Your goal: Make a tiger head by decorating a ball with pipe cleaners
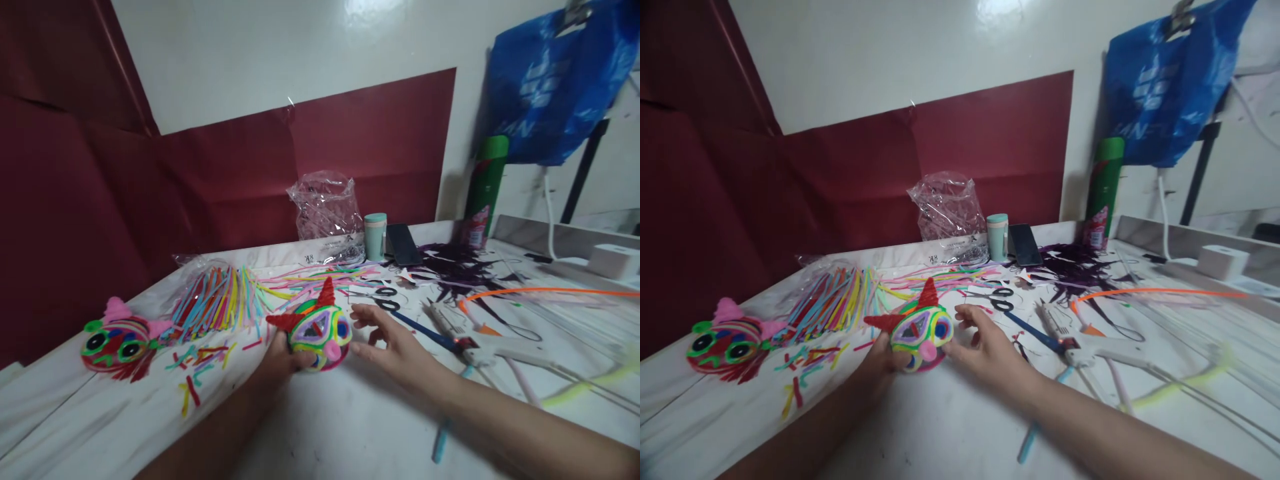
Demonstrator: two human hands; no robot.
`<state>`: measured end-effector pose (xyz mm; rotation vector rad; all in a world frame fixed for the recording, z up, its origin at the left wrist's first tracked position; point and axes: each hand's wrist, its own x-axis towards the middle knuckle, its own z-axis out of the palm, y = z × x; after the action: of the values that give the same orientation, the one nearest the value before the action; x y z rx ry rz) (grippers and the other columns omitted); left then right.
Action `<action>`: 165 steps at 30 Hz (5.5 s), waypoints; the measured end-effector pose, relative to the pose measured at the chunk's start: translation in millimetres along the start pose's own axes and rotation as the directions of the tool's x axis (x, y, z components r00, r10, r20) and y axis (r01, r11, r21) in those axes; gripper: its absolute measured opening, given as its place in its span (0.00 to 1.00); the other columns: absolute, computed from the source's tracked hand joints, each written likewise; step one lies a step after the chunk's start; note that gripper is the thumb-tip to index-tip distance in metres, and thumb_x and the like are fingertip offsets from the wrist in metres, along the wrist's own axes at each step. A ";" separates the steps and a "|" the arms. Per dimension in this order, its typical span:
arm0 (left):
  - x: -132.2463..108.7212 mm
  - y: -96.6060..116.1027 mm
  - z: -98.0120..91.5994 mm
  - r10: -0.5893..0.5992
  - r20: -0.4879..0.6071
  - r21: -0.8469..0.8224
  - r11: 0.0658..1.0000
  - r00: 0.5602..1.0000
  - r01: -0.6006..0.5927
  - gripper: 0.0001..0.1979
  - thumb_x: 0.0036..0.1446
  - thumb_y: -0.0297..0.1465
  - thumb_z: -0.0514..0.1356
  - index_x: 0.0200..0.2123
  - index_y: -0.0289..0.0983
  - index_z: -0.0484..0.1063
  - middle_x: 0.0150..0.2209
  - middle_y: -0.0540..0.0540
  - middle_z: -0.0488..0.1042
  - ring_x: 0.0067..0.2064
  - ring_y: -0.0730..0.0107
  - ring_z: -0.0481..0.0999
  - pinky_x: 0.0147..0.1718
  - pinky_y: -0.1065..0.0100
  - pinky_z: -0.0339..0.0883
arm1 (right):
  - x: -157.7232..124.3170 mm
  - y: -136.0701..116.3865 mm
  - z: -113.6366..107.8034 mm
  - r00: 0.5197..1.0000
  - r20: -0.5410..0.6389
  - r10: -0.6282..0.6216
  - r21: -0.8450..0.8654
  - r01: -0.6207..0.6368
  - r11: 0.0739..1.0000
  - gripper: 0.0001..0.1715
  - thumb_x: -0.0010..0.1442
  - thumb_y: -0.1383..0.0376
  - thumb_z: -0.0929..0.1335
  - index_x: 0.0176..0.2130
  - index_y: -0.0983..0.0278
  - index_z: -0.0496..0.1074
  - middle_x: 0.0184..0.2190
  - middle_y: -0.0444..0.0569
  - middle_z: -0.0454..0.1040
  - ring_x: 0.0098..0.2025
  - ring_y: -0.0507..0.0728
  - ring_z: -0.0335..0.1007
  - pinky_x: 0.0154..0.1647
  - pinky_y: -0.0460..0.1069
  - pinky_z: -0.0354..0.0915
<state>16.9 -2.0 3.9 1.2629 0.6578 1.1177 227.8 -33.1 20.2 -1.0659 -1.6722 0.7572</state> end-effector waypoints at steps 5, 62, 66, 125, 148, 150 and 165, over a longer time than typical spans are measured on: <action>-4.3 3.1 3.2 -0.032 0.153 -0.027 0.999 0.988 0.036 0.43 0.33 0.31 0.72 0.55 0.41 0.59 0.50 0.42 0.72 0.52 0.46 0.71 0.49 0.52 0.66 | 0.8 1.4 2.3 0.979 0.198 0.039 0.205 -0.080 0.975 0.45 0.45 0.53 0.73 0.57 0.63 0.57 0.54 0.58 0.65 0.53 0.64 0.64 0.47 0.57 0.64; -2.9 -13.4 3.8 0.157 0.195 0.293 0.933 0.968 -0.211 0.41 0.37 0.30 0.70 0.55 0.42 0.55 0.53 0.41 0.65 0.52 0.53 0.69 0.49 0.57 0.65 | -10.1 -5.6 -11.2 0.663 0.240 -0.710 -0.636 0.659 0.400 0.11 0.57 0.68 0.65 0.41 0.64 0.73 0.51 0.58 0.69 0.54 0.66 0.58 0.48 0.62 0.58; -4.3 -11.6 6.2 0.162 0.186 0.330 0.919 0.969 -0.217 0.41 0.37 0.30 0.70 0.54 0.41 0.55 0.52 0.42 0.65 0.52 0.53 0.68 0.49 0.56 0.65 | -10.8 -7.5 -11.2 0.666 0.268 -0.696 -0.641 0.663 0.388 0.11 0.58 0.68 0.64 0.42 0.64 0.72 0.52 0.58 0.69 0.54 0.65 0.58 0.48 0.62 0.57; -10.0 -5.3 11.6 0.420 0.511 0.776 0.150 0.750 -0.613 0.44 0.39 0.31 0.66 0.59 0.43 0.47 0.56 0.35 0.52 0.57 0.44 0.58 0.54 0.47 0.57 | -11.5 -4.9 -5.5 0.842 0.102 -0.529 -0.413 0.520 0.748 0.22 0.51 0.67 0.70 0.46 0.61 0.63 0.44 0.55 0.68 0.49 0.63 0.64 0.47 0.60 0.64; -12.3 -8.7 21.0 0.429 0.506 0.794 0.109 0.749 -0.598 0.44 0.39 0.33 0.66 0.58 0.42 0.48 0.56 0.34 0.52 0.56 0.44 0.59 0.53 0.49 0.58 | -8.5 -8.6 -2.1 0.925 0.070 -0.373 -0.341 0.373 0.863 0.23 0.42 0.71 0.68 0.41 0.61 0.64 0.39 0.51 0.67 0.45 0.62 0.65 0.46 0.58 0.65; -12.7 -10.4 20.8 0.446 0.498 0.793 0.114 0.744 -0.599 0.43 0.39 0.33 0.66 0.58 0.42 0.49 0.56 0.35 0.52 0.56 0.44 0.59 0.53 0.49 0.58 | -8.9 -8.9 -1.8 0.926 0.063 -0.373 -0.349 0.370 0.861 0.23 0.42 0.71 0.68 0.41 0.62 0.65 0.39 0.52 0.67 0.45 0.62 0.64 0.46 0.58 0.65; -2.1 -9.7 4.3 0.457 0.376 0.781 0.312 0.806 -0.541 0.44 0.35 0.34 0.69 0.56 0.39 0.54 0.54 0.35 0.57 0.57 0.44 0.59 0.56 0.47 0.55 | 10.2 -13.0 -35.5 0.970 -0.242 -0.002 0.009 0.004 1.000 0.13 0.56 0.57 0.65 0.35 0.64 0.70 0.33 0.49 0.72 0.38 0.57 0.67 0.42 0.52 0.62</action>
<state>22.7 -5.0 -4.8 2.5615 0.8276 1.2437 256.0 -29.3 47.1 -1.1020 -1.4599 0.6060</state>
